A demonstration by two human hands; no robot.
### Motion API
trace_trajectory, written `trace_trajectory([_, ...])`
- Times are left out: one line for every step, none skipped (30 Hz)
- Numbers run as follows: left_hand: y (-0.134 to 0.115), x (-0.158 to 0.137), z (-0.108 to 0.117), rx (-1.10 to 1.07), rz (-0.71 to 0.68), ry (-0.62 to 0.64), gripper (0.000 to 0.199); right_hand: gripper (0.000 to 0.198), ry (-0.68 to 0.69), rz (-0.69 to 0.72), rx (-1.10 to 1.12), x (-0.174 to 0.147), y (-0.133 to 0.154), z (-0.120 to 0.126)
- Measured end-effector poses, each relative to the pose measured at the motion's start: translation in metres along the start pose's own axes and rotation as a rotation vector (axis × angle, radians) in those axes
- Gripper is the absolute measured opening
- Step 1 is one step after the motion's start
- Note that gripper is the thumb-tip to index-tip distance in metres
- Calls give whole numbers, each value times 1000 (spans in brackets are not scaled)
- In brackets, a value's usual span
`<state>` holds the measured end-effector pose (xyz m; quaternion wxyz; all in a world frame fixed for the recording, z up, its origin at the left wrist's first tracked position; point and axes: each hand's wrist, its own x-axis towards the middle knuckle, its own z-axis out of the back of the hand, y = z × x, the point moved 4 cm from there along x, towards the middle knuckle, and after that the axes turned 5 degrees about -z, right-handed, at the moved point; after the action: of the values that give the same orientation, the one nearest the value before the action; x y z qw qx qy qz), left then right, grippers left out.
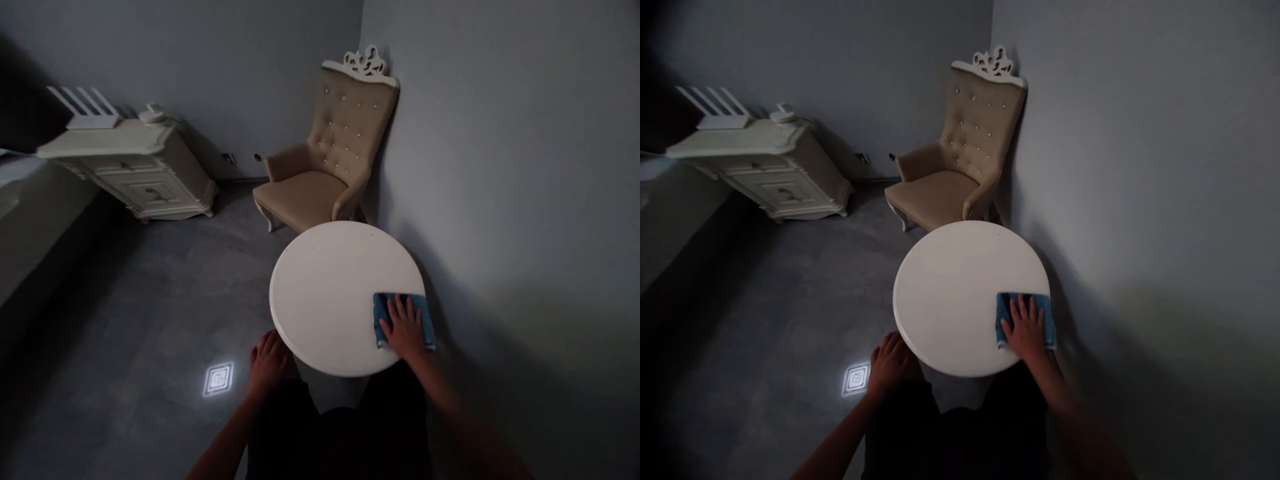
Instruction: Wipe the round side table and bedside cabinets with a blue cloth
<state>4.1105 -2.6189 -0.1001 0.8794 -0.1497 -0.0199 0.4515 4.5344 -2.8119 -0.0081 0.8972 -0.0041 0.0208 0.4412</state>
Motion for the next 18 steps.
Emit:
trace_trajectory([0, 0, 0, -4, 3, 3, 57, 76, 3, 9, 25, -33, 6, -8])
trace_trajectory([0, 1, 1, -8, 2, 6, 57, 76, 8, 9, 44, -61, 12, -14])
trace_trajectory([0, 1, 1, -10, -2, 10, 56, 76, 14, 7, 63, -82, 18, -18])
trace_trajectory([0, 2, 2, -11, -5, 11, 56, 77, 20, 5, 78, -94, 23, -21])
trace_trajectory([0, 2, 2, -12, -9, 11, 56, 77, 26, 5, 85, -97, 28, -21])
trace_trajectory([0, 2, 2, -13, -14, 6, 56, 77, 29, 9, 86, -92, 31, -19])
trace_trajectory([0, 2, 3, -15, -18, -2, 55, 76, 31, 14, 78, -79, 33, -15])
trace_trajectory([1, 2, 3, -17, -20, -11, 55, 76, 32, 14, 64, -58, 34, -10])
trace_trajectory([2, 2, 3, -19, -23, -17, 54, 75, 32, 10, 45, -32, 34, -3])
trace_trajectory([3, 1, 2, -20, -27, -20, 54, 75, 33, 1, 26, -2, 34, 4])
trace_trajectory([4, 1, 2, -20, -26, -21, 54, 76, 38, -13, 9, 31, 32, 11])
trace_trajectory([5, 0, 1, -19, -19, -21, 54, 77, 44, -29, -4, 67, 31, 18])
trace_trajectory([7, 0, 1, -20, -10, -21, 55, 77, 55, -48, -14, 103, 29, 25])
trace_trajectory([9, 0, 1, -24, -2, -22, 55, 78, 71, -71, -22, 138, 27, 31])
trace_trajectory([10, 0, 0, -29, 4, -22, 55, 79, 79, -95, -26, 173, 25, 37])
trace_trajectory([10, 1, 0, -35, 6, -21, 55, 79, 93, -127, -26, 205, 23, 43])
trace_trajectory([10, 2, 1, -42, 2, -18, 55, 80, 111, -155, -17, 233, 21, 47])
trace_trajectory([9, 3, 1, -47, -7, -13, 55, 81, 132, -176, 0, 258, 20, 51])
